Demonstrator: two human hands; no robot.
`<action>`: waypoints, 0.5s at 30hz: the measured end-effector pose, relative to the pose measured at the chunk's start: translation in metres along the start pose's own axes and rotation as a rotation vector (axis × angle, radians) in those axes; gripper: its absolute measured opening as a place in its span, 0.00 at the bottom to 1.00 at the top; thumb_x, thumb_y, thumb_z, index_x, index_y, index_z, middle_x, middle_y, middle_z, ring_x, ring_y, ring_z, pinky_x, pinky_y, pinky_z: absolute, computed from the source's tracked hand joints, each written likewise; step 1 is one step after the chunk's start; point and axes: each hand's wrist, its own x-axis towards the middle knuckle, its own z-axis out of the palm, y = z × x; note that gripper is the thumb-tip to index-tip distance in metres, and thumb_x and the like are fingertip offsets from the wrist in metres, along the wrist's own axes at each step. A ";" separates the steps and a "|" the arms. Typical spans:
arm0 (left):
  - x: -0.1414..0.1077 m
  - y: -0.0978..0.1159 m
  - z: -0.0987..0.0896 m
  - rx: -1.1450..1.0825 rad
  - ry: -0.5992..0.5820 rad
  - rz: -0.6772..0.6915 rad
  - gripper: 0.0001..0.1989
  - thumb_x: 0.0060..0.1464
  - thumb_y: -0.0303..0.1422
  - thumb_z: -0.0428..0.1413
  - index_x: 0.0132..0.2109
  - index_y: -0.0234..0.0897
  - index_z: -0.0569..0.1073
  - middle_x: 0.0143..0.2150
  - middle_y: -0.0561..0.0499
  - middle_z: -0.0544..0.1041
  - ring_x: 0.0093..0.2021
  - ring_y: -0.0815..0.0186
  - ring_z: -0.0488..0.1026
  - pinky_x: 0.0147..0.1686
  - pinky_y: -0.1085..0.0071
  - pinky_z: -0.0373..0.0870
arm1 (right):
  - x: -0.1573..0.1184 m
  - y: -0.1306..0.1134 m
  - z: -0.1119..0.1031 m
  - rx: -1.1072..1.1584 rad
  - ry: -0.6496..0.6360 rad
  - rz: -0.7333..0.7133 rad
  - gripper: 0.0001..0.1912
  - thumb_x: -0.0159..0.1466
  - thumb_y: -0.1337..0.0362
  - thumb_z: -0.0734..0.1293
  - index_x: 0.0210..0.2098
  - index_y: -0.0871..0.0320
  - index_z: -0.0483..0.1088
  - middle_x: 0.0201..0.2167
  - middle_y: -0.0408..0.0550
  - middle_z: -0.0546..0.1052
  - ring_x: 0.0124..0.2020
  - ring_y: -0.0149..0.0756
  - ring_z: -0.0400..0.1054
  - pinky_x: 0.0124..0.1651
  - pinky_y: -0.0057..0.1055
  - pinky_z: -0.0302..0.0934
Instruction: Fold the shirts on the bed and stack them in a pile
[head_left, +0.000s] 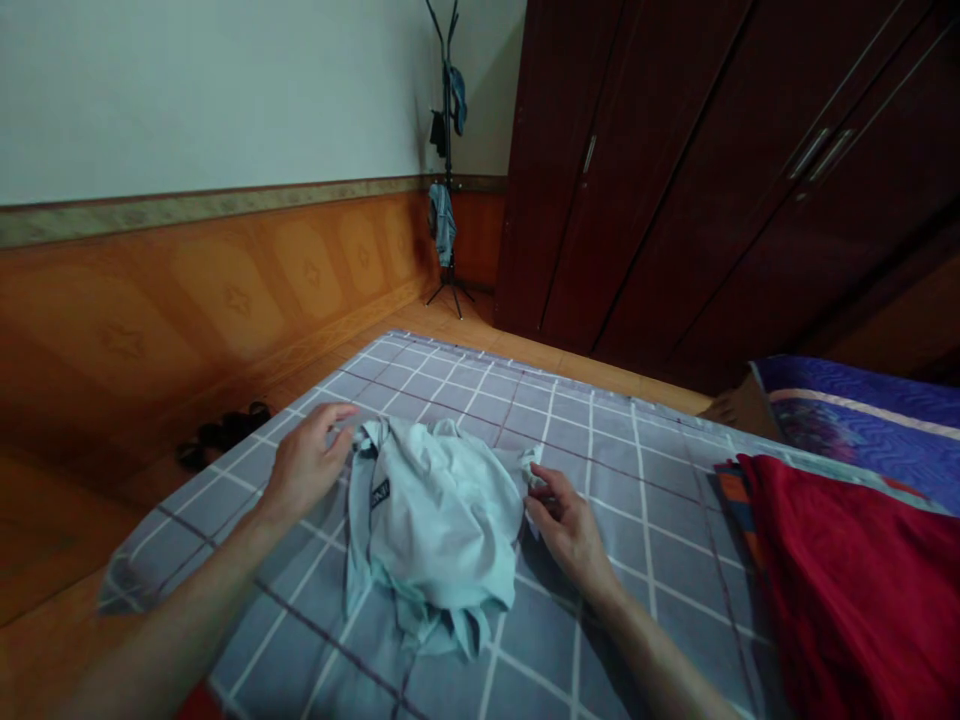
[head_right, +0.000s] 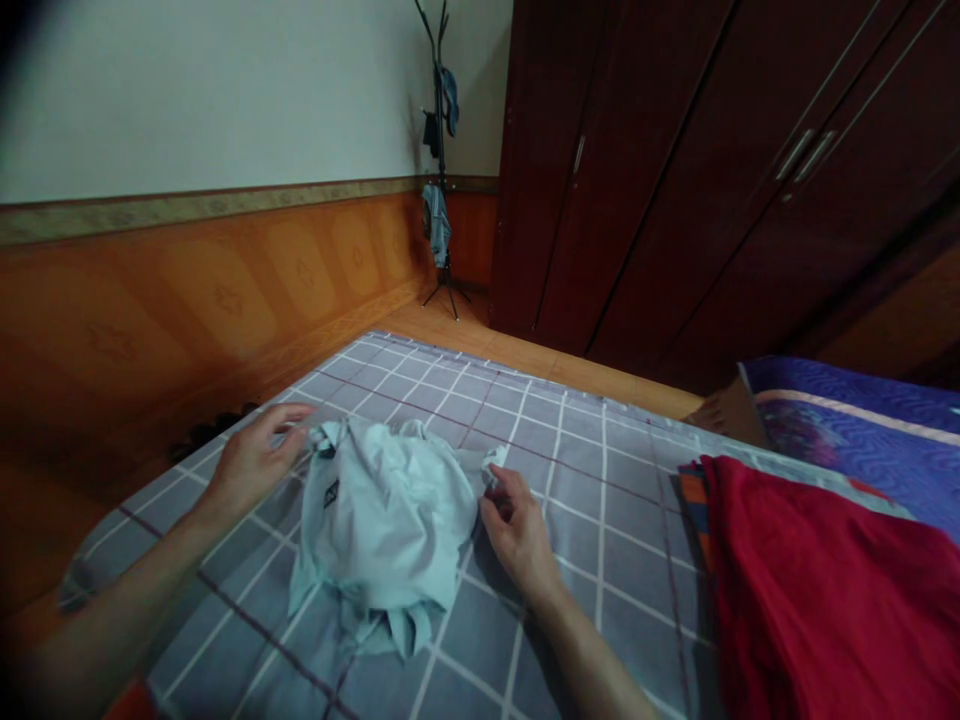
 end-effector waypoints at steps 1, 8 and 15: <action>-0.003 0.001 -0.004 0.012 0.018 0.011 0.13 0.56 0.35 0.48 0.47 0.38 0.70 0.45 0.47 0.75 0.45 0.60 0.72 0.47 0.63 0.67 | -0.002 -0.001 0.001 -0.014 0.002 -0.031 0.21 0.60 0.60 0.63 0.53 0.58 0.65 0.40 0.49 0.73 0.32 0.33 0.69 0.36 0.32 0.65; -0.070 0.030 0.016 -0.007 -0.606 0.342 0.37 0.42 0.41 0.64 0.59 0.41 0.64 0.61 0.43 0.65 0.59 0.52 0.62 0.56 0.56 0.62 | -0.013 -0.016 0.011 -0.304 -0.118 -0.199 0.27 0.57 0.63 0.65 0.56 0.58 0.64 0.59 0.58 0.62 0.56 0.47 0.62 0.56 0.45 0.59; -0.063 0.036 0.021 -0.095 -0.457 0.248 0.22 0.40 0.19 0.46 0.43 0.37 0.72 0.45 0.48 0.75 0.48 0.61 0.71 0.49 0.66 0.65 | -0.037 -0.048 0.024 -0.270 -0.242 -0.268 0.38 0.59 0.54 0.67 0.64 0.52 0.51 0.67 0.56 0.48 0.66 0.52 0.45 0.62 0.53 0.48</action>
